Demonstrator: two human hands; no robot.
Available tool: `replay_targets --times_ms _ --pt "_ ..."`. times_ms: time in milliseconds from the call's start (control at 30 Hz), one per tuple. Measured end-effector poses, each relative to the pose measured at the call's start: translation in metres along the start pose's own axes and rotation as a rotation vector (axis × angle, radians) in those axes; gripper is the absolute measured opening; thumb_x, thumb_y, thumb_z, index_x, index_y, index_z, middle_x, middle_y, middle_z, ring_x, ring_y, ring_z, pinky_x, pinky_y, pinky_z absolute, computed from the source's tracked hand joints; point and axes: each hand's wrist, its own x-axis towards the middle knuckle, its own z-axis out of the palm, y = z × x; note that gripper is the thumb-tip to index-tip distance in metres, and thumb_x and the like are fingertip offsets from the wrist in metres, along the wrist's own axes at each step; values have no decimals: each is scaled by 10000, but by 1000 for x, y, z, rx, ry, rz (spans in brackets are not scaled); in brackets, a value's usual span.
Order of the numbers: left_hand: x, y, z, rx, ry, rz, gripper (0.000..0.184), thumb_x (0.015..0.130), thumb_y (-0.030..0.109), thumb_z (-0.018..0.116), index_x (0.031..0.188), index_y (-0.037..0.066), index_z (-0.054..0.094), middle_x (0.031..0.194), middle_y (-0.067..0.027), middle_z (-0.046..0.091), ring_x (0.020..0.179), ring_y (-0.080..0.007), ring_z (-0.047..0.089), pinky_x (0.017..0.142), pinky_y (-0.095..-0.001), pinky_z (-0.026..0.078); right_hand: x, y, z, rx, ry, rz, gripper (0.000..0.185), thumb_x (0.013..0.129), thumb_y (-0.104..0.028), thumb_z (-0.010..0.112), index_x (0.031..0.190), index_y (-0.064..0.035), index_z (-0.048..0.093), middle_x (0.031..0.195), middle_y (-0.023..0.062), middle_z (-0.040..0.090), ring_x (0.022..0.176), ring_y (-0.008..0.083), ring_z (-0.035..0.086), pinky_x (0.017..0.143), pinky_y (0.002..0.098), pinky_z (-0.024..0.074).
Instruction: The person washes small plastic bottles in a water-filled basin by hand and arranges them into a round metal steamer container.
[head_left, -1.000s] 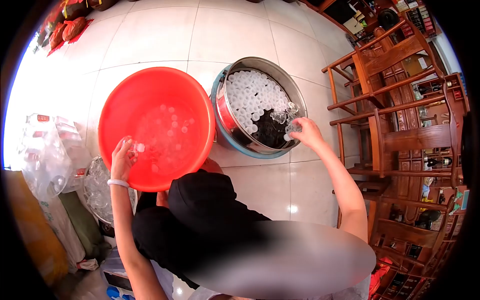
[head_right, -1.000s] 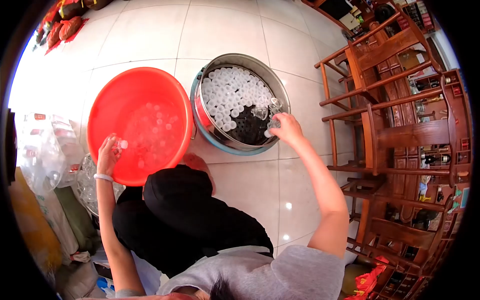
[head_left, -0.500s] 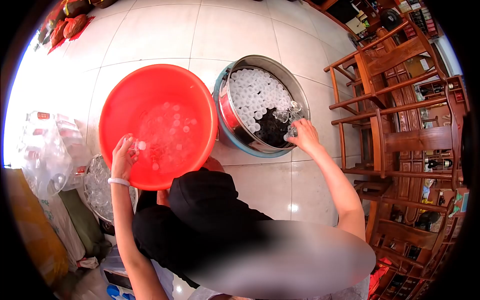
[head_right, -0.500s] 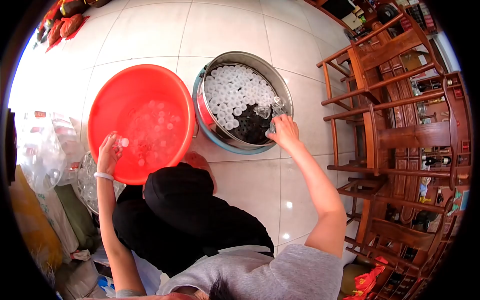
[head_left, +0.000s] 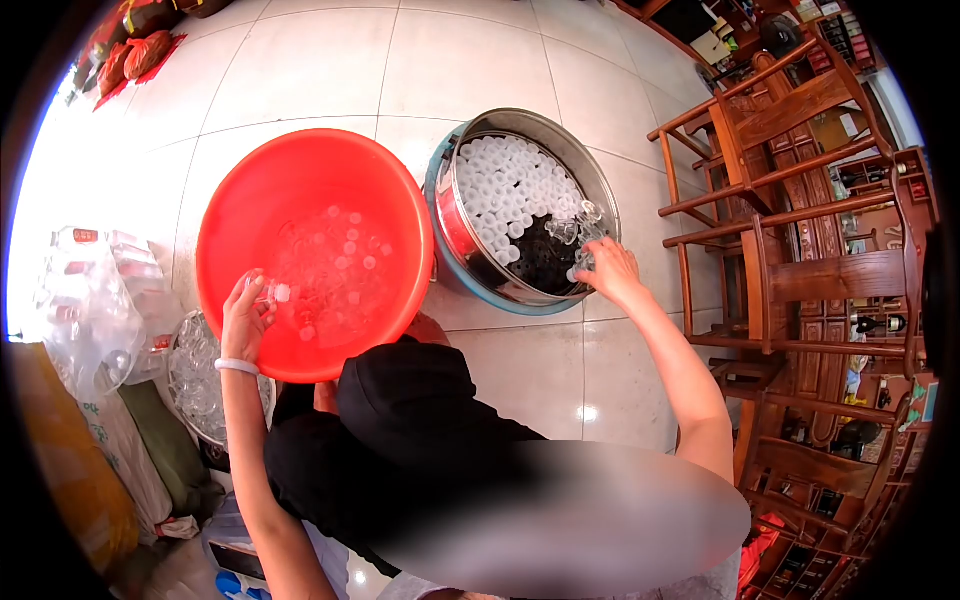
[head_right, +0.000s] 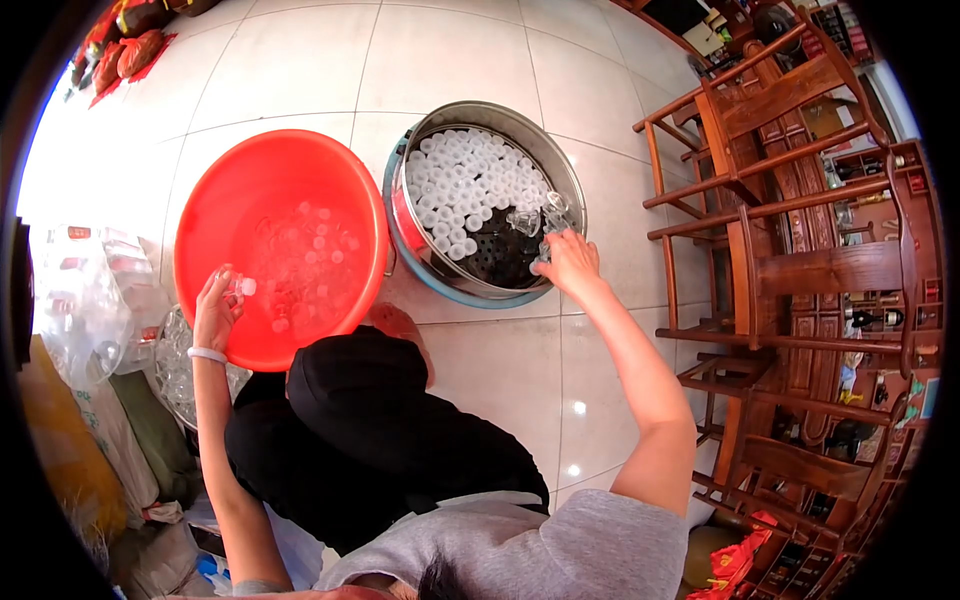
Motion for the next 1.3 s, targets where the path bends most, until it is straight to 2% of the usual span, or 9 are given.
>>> replay_targets --times_ms 233,300,467,533,833,933,1067,1133,1300 --pt "-1 1 2 5 11 -4 289 823 195 583 1077 76 517 787 0 549 584 -95 529 459 -191 402 1 -4 -5 -12 21 -2 534 636 -316 714 1079 -70 544 1087 114 506 1055 278 466 867 423 374" --pt "-2 1 3 11 14 -5 290 822 197 584 1078 78 517 786 1 549 584 -95 529 459 -191 401 12 -4 -8 95 136 -59 526 644 -307 710 1075 -59 540 1072 118 511 1047 282 466 862 398 386" --pt "1 -1 -1 13 4 0 288 822 198 584 1076 82 516 770 3 548 587 -93 529 465 -191 402 54 2 8 40 293 -206 489 654 -284 705 1049 -53 533 1065 117 524 1041 281 466 862 394 383" --pt "1 0 0 10 15 -1 287 821 197 585 1075 83 514 767 3 547 587 -93 529 465 -190 400 61 -1 7 -93 154 -179 433 652 -258 700 1003 -61 541 1040 119 535 1019 286 471 837 398 373" --pt "0 1 0 5 15 -10 292 820 197 587 1077 80 511 780 10 547 593 -92 530 464 -190 393 58 0 3 -100 97 -173 439 625 -257 706 952 -46 501 950 136 578 932 296 531 823 396 372" --pt "0 0 0 -8 11 3 289 819 199 589 1070 78 515 782 6 553 594 -93 530 460 -190 391 53 -1 -5 18 222 -235 413 600 -234 696 932 -56 527 941 133 566 882 304 545 769 388 418" --pt "-1 1 1 -3 3 -4 308 815 205 594 1081 76 506 796 4 544 591 -94 528 459 -189 390 49 -4 -21 28 184 -214 416 599 -238 698 927 -44 531 963 156 552 897 320 541 754 388 437" --pt "-1 1 1 -3 3 -3 308 815 206 594 1080 76 507 796 6 544 591 -94 528 460 -189 389 49 -7 -25 -9 6 -192 419 606 -254 702 934 -54 536 973 183 523 904 342 536 786 417 418" --pt "0 0 -3 -10 3 5 301 816 206 594 1075 79 511 791 7 548 590 -92 528 457 -190 386 48 -11 -16 -59 4 -180 449 618 -283 695 964 -46 536 998 195 517 946 339 523 818 445 393"
